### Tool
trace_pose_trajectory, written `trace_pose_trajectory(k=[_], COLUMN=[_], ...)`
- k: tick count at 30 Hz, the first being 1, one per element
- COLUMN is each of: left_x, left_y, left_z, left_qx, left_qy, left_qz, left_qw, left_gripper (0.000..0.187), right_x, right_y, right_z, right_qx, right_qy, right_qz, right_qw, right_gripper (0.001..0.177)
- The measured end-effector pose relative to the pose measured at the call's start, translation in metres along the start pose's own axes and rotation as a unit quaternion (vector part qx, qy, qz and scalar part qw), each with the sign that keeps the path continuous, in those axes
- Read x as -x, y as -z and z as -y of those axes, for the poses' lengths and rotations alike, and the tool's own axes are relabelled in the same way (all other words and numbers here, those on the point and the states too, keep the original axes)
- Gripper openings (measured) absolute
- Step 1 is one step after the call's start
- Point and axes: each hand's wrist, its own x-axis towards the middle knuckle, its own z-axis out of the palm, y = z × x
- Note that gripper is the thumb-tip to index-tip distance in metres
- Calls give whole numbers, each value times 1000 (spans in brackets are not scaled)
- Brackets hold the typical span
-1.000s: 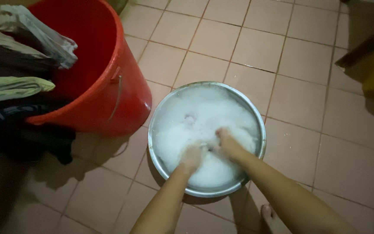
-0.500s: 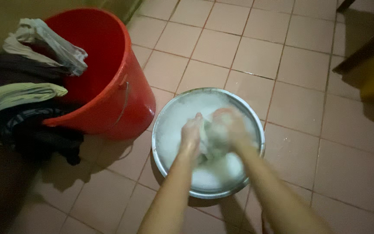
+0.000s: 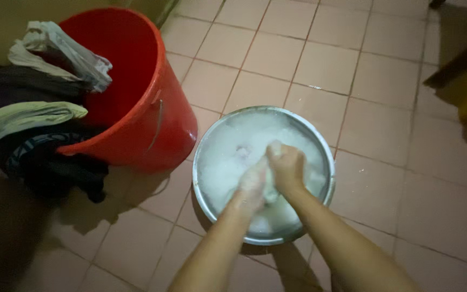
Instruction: The person is hand-washing items of clothing in a basin of soapy water, scrubbing the fabric by hand and then wringing it out.
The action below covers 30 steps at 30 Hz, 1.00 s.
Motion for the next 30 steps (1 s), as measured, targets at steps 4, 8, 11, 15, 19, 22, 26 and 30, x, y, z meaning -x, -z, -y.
trace_pose_trajectory(k=[4,8,11,15,19,22,26,30], left_x=[-5,-5,-25,-47,-36,-14,19,34], left_y=[5,29,58,95,83,49,4,-7], left_z=[8,14,13,36,18,-12,-45,-63], left_qx=[0,-82,-631,-858,-802,-679,-353,-383], left_qy=[10,42,-55,-69,-107,-200,-106,-114], left_qz=[-12,-10,-31,-85,-27,4,-56,-140], left_qw=[1000,996,773,501,588,706,928,906], left_gripper=[34,33,34,34,34,35,41,48], right_x=[12,3,4,32,14,-11,-36,-52], right_y=[-11,3,-1,-17,6,34,65,78], right_z=[-11,-66,-96,-105,-97,-78,-55,-52], right_qx=[1,28,7,163,207,-271,-453,-556], right_qy=[31,-29,-156,-15,-31,-181,-408,-342], right_qz=[-16,24,156,315,358,437,266,177], right_qw=[999,999,975,935,910,838,747,737], right_gripper=[28,26,28,21,25,29,29,27])
